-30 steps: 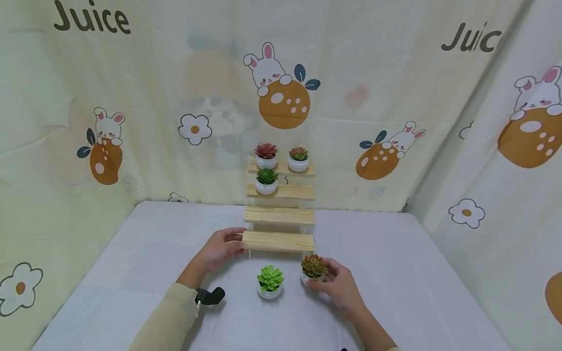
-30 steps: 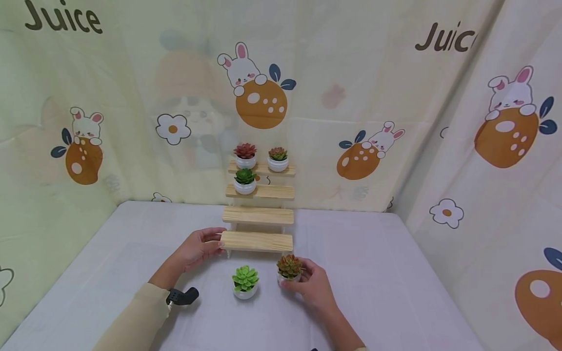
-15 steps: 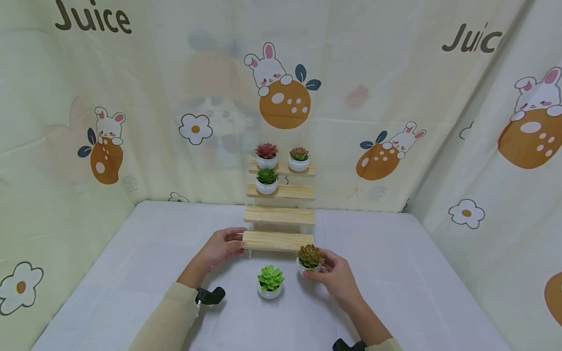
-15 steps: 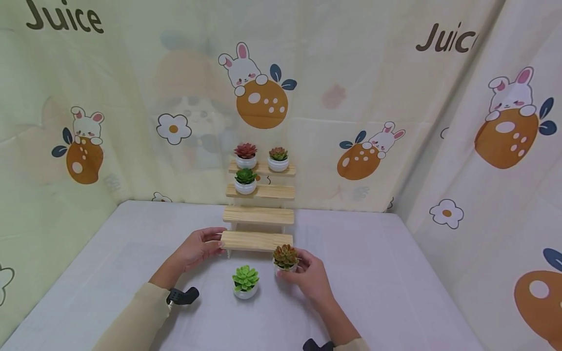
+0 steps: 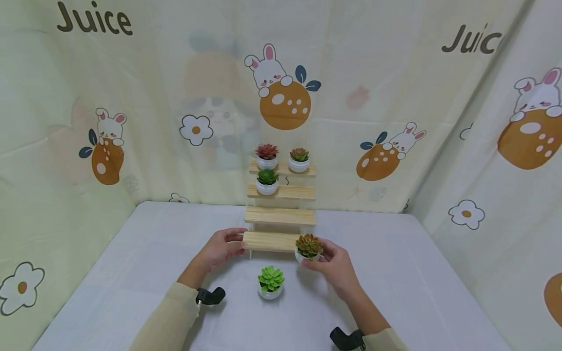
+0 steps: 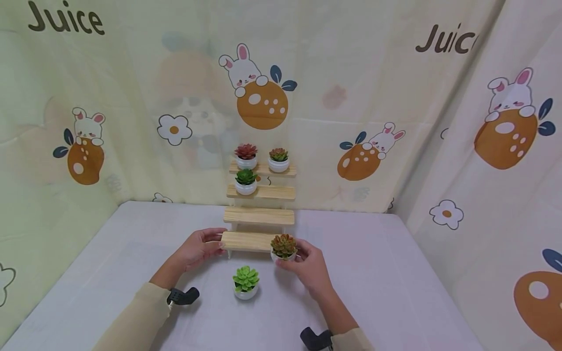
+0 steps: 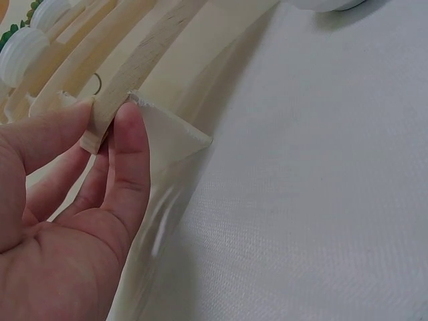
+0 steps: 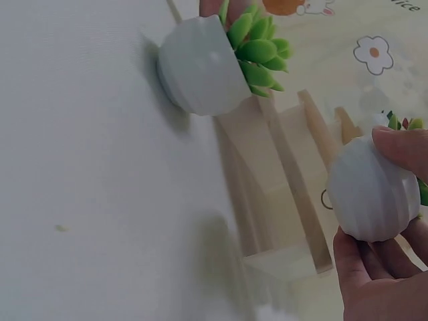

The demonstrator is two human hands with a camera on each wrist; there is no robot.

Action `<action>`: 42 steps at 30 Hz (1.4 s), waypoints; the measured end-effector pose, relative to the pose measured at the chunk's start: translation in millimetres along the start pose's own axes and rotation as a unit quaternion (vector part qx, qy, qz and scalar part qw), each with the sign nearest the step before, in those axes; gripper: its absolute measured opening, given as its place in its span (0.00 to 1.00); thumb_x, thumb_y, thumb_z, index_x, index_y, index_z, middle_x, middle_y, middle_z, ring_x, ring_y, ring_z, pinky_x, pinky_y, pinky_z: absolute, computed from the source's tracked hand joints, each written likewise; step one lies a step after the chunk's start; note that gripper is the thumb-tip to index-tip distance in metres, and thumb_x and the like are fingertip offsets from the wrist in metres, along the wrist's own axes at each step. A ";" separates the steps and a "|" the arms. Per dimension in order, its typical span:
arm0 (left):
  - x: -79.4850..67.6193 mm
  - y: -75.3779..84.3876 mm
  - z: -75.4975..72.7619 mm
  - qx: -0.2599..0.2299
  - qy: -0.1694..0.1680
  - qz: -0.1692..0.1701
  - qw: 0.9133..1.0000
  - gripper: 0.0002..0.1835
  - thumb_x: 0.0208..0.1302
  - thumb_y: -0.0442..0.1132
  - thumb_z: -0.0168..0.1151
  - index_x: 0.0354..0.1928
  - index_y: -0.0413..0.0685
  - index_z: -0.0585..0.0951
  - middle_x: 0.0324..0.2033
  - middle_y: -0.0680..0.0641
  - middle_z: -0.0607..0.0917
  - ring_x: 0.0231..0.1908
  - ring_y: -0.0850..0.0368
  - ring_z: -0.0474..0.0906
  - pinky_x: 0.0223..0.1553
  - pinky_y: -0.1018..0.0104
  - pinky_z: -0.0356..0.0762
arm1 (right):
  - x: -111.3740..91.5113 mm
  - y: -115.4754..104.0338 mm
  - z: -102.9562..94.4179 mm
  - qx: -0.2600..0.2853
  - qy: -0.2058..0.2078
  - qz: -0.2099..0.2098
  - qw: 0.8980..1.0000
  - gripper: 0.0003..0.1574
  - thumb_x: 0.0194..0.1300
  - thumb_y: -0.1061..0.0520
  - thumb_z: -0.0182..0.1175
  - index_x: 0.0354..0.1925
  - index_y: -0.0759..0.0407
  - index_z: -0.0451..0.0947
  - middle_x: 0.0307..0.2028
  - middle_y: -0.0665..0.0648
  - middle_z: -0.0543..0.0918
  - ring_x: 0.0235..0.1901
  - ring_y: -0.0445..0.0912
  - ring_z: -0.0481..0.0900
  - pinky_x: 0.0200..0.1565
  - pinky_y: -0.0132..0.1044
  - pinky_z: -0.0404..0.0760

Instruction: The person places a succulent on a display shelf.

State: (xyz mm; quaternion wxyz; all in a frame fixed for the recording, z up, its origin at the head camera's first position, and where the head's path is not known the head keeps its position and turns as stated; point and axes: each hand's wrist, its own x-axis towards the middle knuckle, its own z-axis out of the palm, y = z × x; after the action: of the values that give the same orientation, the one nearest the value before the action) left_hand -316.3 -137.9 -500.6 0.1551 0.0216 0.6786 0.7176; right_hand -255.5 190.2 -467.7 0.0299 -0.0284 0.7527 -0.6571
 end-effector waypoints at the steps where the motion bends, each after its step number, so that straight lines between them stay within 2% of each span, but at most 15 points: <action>1: -0.1 0.3 0.3 0.000 0.002 -0.002 1.000 0.29 0.69 0.25 0.60 0.72 0.37 0.69 0.61 0.33 0.76 0.48 0.53 0.83 0.52 0.62 0.87 | 0.7 -1.7 0.0 -0.003 0.001 -0.001 1.000 0.46 0.51 0.63 0.79 0.68 0.61 0.73 0.65 0.63 0.79 0.66 0.54 0.77 0.59 0.29 0.82; 7: -0.6 0.6 1.0 0.001 0.007 -0.002 1.000 0.29 0.68 0.25 0.61 0.71 0.36 0.70 0.61 0.33 0.77 0.48 0.52 0.84 0.51 0.61 0.87 | 5.4 -14.0 1.9 -0.015 0.002 -0.014 1.000 0.44 0.53 0.62 0.79 0.67 0.61 0.74 0.64 0.63 0.80 0.65 0.53 0.78 0.58 0.31 0.82; 16: -0.1 -1.1 0.8 0.000 0.007 -0.001 1.000 0.29 0.68 0.24 0.60 0.71 0.36 0.70 0.61 0.33 0.76 0.47 0.53 0.84 0.51 0.62 0.87 | 17.7 -31.1 1.8 0.000 -0.005 -0.024 1.000 0.44 0.55 0.63 0.77 0.68 0.62 0.72 0.64 0.64 0.79 0.64 0.51 0.78 0.55 0.25 0.81; 31: 0.6 -2.4 -0.8 -0.002 -0.002 0.008 1.000 0.29 0.68 0.25 0.60 0.71 0.35 0.70 0.61 0.33 0.77 0.48 0.54 0.83 0.51 0.63 0.87 | 44.0 -56.0 2.2 0.010 0.001 -0.041 0.999 0.41 0.55 0.62 0.77 0.66 0.61 0.74 0.62 0.62 0.81 0.58 0.49 0.81 0.52 0.24 0.83; 37: -0.2 -1.8 -0.3 -0.006 -0.005 0.011 1.000 0.29 0.68 0.24 0.60 0.71 0.34 0.70 0.60 0.33 0.77 0.47 0.54 0.83 0.50 0.63 0.87 | 57.7 -64.6 3.2 -0.002 0.008 -0.046 0.999 0.41 0.55 0.60 0.78 0.66 0.58 0.75 0.61 0.60 0.81 0.57 0.49 0.80 0.49 0.24 0.83; 42: -0.8 -1.0 -0.2 -0.004 -0.002 0.008 1.000 0.29 0.68 0.24 0.60 0.71 0.35 0.70 0.59 0.34 0.78 0.46 0.54 0.84 0.50 0.63 0.88 | 67.5 -72.4 3.6 -0.026 0.017 -0.049 0.998 0.40 0.56 0.56 0.78 0.66 0.57 0.76 0.62 0.59 0.81 0.56 0.48 0.79 0.50 0.25 0.81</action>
State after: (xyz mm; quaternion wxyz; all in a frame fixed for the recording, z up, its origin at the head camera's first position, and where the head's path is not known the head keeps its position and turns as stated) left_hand -315.4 -138.3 -501.4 0.1513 0.0277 0.6749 0.7217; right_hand -322.2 171.4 -396.9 -0.0165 -0.0550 0.7674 -0.6386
